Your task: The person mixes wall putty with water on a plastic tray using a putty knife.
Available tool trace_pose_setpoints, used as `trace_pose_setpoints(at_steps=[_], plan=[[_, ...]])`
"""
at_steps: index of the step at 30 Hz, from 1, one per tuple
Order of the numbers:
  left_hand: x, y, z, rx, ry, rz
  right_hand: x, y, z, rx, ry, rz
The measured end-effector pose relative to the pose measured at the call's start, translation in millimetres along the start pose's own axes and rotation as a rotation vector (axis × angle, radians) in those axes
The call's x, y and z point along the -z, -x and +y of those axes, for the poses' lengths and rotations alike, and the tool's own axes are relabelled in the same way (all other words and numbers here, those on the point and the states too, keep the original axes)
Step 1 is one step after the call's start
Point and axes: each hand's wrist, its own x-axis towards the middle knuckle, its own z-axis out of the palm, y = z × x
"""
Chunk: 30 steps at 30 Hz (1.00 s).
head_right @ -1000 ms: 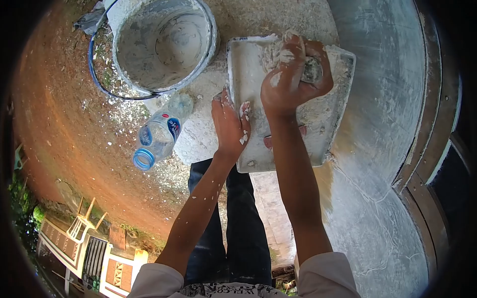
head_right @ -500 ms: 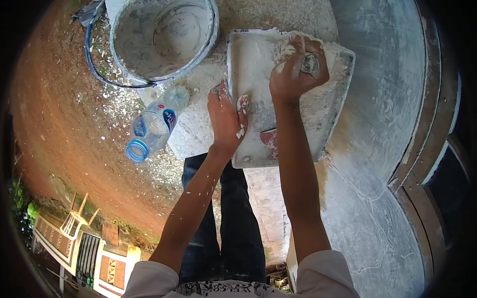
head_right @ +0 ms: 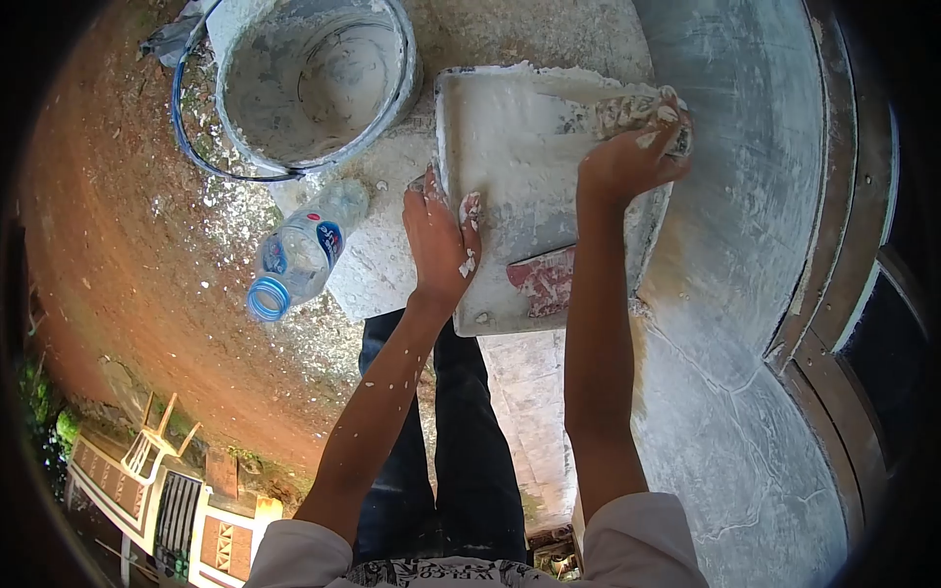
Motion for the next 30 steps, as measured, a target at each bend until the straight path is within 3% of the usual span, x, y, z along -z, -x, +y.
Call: trace_pose_setpoints(at_steps=[1, 4, 5, 6, 8, 9, 10, 11, 14, 20, 22, 23, 26, 27, 28, 30], plan=[[1, 2, 1, -0.012, -0.015, -0.014, 33, -9, -6, 0.18, 0.185, -0.01], [0, 4, -1, -0.056, -0.035, 0.001, 28, -14, 40, 0.072, 0.192, 0.045], [-1, 4, -1, -0.039, -0.01, 0.001, 18, -10, 48, 0.089, 0.251, 0.205], [-2, 2, 1, -0.025, 0.017, 0.004, 18, -14, 48, 0.089, 0.263, 0.209], [0, 1, 5, -0.019, 0.009, -0.002, 22, -17, 21, 0.355, -0.136, 0.442], [0, 0, 4, -0.021, 0.004, -0.004, 30, -13, -7, 0.373, -0.074, 0.529], [0, 1, 3, -0.022, -0.004, -0.006, 27, 0, -26, 0.103, -0.532, 0.352], [0, 1, 3, -0.025, -0.009, -0.007, 26, -2, -49, 0.197, -0.986, 0.412], [-1, 1, 2, 0.021, -0.021, -0.033, 32, 19, -87, 0.201, -1.011, 0.33], [-2, 4, 0, -0.096, -0.013, 0.07, 39, 39, -128, 0.16, -1.026, 0.343], [-1, 3, 1, -0.06, 0.006, 0.03, 60, 30, -124, 0.115, -0.827, 0.384], [0, 2, 0, -0.06, 0.003, 0.032, 74, 28, -117, 0.094, -0.538, 0.33], [-4, 6, -2, -0.079, -0.015, 0.042, 72, 35, -101, 0.003, -0.797, 0.302], [-5, 6, -3, -0.081, -0.01, 0.057, 76, 27, -105, 0.212, -0.586, 0.349], [-7, 6, -4, -0.087, -0.007, 0.074, 66, 30, -108, 0.213, -0.581, 0.353], [-6, 2, -4, -0.09, -0.03, 0.072, 39, 37, -121, -0.084, -1.268, 0.277]])
